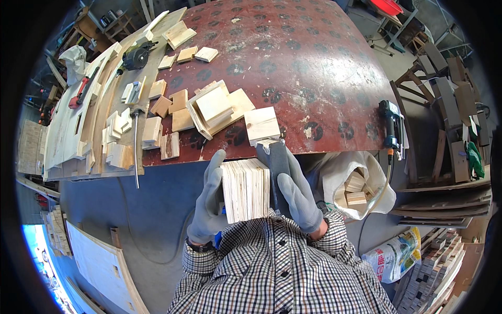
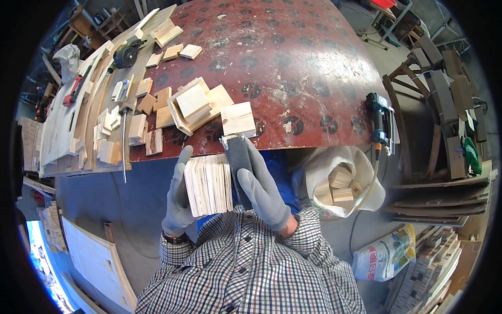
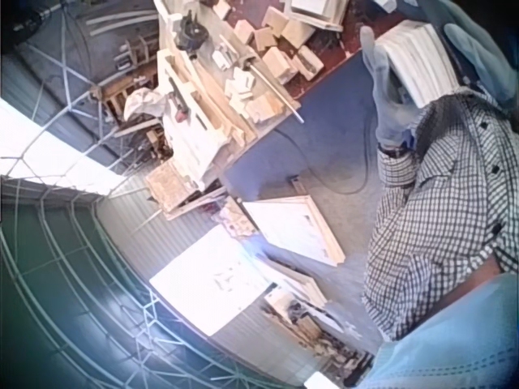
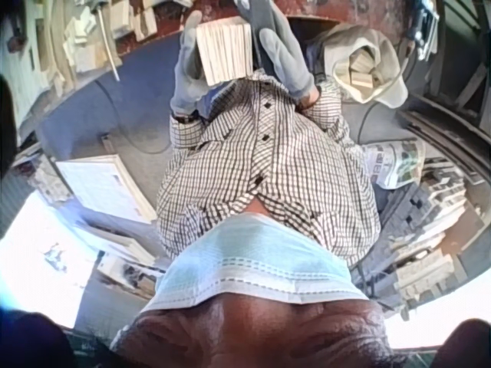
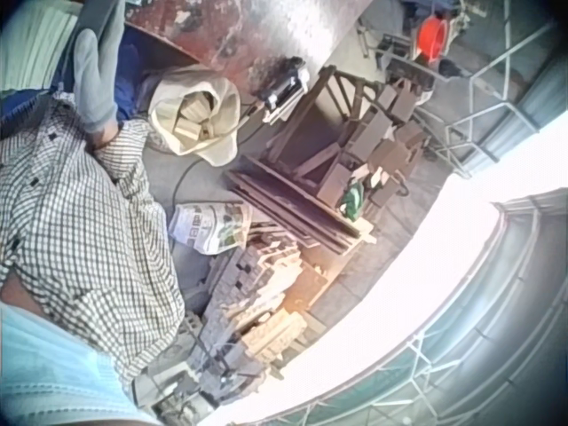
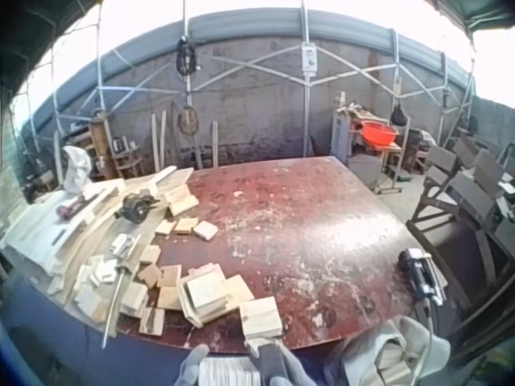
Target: The person sorts small wooden blocks on a workbench, picking them up, inspecting them, and placing them into stacks. The person also handles a small wooden box, placing blocks inside it and arranging them.
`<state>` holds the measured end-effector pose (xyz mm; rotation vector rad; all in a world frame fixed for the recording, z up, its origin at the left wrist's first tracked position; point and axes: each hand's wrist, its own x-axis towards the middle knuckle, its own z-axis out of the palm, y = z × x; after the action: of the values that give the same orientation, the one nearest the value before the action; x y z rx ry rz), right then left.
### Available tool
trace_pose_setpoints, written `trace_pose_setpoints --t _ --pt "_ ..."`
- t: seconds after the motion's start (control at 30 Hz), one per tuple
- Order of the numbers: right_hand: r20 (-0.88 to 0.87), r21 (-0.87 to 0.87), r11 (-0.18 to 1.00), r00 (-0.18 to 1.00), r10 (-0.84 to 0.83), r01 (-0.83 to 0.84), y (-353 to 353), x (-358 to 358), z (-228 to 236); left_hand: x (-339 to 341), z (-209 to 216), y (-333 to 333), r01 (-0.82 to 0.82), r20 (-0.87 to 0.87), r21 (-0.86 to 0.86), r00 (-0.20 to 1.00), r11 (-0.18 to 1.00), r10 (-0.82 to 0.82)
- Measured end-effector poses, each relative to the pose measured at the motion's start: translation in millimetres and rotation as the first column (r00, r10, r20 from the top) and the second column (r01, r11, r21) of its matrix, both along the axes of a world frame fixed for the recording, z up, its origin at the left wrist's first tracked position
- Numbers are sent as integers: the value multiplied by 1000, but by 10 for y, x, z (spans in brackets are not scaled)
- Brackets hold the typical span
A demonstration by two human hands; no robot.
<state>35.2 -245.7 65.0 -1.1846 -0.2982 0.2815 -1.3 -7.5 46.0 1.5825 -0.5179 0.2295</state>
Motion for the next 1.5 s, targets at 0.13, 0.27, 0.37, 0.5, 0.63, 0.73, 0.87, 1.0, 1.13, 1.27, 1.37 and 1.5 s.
trace_pose_setpoints --t 0.13,0.27,0.37,0.5,0.63,0.73,0.87,1.0,1.13,1.27,1.37,1.5 --pt "-18 52 999 1000 2 -1 14 -6 -54 -16 -74 -18 -15 -59 -87 998 996 10" --pt "1 64 998 1000 -2 2 9 6 -90 -11 52 -197 -88 -189 -280 981 956 35" --pt "38 17 1000 999 -6 6 13 3 -67 -21 -18 -183 -145 -189 -217 976 965 104" --pt "77 -56 995 994 -81 85 11 0 -81 -32 61 -233 -101 -325 -322 946 941 -10" --pt "142 -50 973 966 -215 224 -22 21 -12 -56 102 -286 -4 -367 -520 904 854 -219" --pt "300 -166 939 923 -243 302 -76 16 -52 -93 45 -338 41 -360 -549 890 835 -280" --pt "698 -327 856 713 -65 399 -63 21 4 -59 23 -350 -96 -464 -564 858 820 -219" --pt "770 -312 884 638 22 347 -63 82 94 -59 68 -301 -163 -596 -568 757 807 -267" --pt "397 -367 922 917 38 121 -178 116 175 41 130 -297 -234 -492 -366 870 901 27" --pt "731 -473 823 661 169 313 -242 149 420 60 0 -182 -439 28 333 889 835 456" --pt "693 -693 621 574 436 365 -105 81 655 50 78 -227 -439 174 414 898 797 405" --pt "665 -673 582 718 207 456 -1 544 412 2 143 -184 -337 203 401 940 852 276"
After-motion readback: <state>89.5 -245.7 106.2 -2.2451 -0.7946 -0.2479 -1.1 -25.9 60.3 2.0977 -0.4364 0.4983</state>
